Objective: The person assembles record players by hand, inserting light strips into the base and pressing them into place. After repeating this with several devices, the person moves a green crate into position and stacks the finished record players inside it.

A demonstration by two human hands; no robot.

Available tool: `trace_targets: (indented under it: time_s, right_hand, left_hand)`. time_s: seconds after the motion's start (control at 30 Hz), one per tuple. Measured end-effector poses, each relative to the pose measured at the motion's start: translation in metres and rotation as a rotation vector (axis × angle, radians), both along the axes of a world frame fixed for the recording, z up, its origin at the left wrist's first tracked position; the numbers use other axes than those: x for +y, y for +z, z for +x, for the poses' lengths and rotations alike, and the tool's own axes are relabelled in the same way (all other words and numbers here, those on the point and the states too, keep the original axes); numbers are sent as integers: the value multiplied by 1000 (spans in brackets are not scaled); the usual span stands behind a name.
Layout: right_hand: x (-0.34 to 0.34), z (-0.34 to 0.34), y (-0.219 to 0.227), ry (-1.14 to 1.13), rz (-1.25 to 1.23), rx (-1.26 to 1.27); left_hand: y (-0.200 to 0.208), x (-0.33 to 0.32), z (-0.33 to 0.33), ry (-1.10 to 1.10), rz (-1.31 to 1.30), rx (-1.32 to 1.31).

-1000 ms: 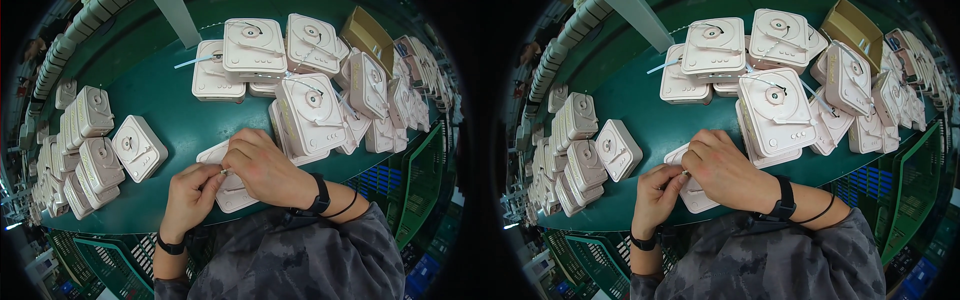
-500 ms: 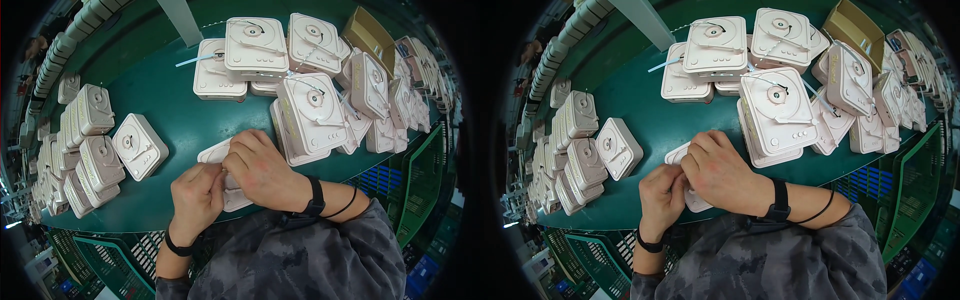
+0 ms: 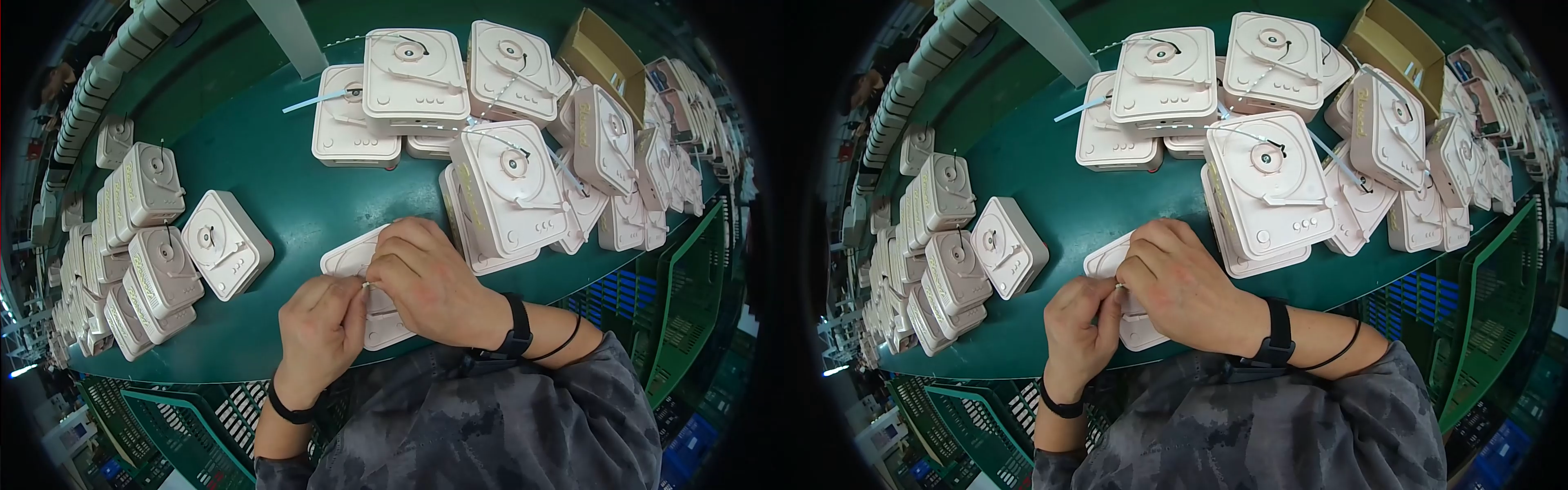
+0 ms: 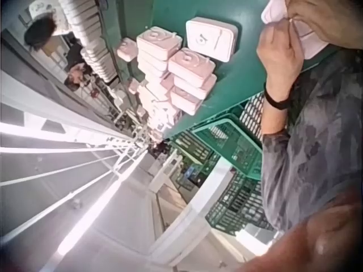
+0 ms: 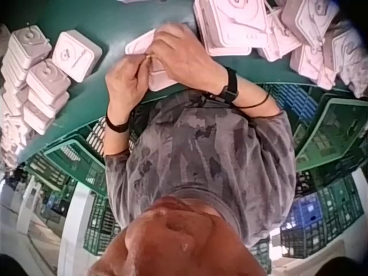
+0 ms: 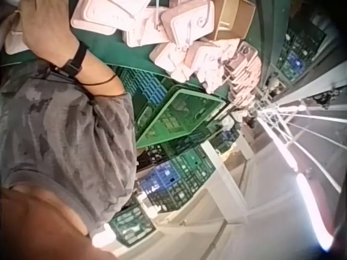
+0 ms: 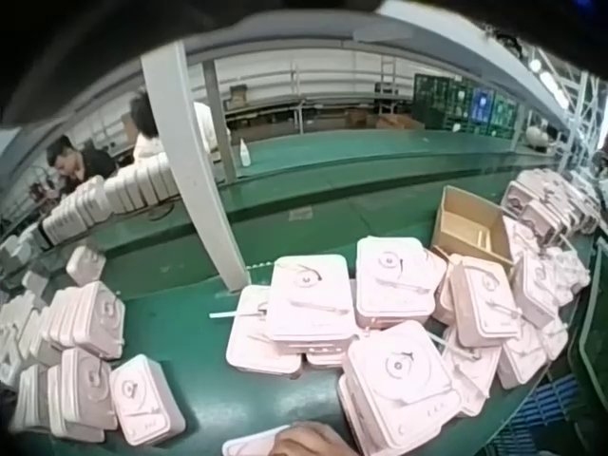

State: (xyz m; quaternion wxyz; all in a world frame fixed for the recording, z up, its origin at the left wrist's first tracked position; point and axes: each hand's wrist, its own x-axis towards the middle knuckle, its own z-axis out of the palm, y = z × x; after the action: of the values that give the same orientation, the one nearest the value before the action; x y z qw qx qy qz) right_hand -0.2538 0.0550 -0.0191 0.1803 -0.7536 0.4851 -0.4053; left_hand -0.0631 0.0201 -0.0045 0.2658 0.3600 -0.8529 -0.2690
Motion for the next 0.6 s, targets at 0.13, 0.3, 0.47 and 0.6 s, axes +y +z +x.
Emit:
trace_targets:
  time_s: [0.13,0.3,0.47,0.6]
  right_hand:
    - [-1,1,3,10,-1,46]
    - [-2,3,3,6,26,71]
    - [-3,4,5,-6,27,95]
    - [-4,5,4,-3,20,99]
  left_hand:
    - [-6,3,0,-11,-70,-9]
    - [-11,2,-2,-16,-108,9]
    - [-16,2,-4,-8,-140,25]
    - [-18,0,-5,-12,-158,51]
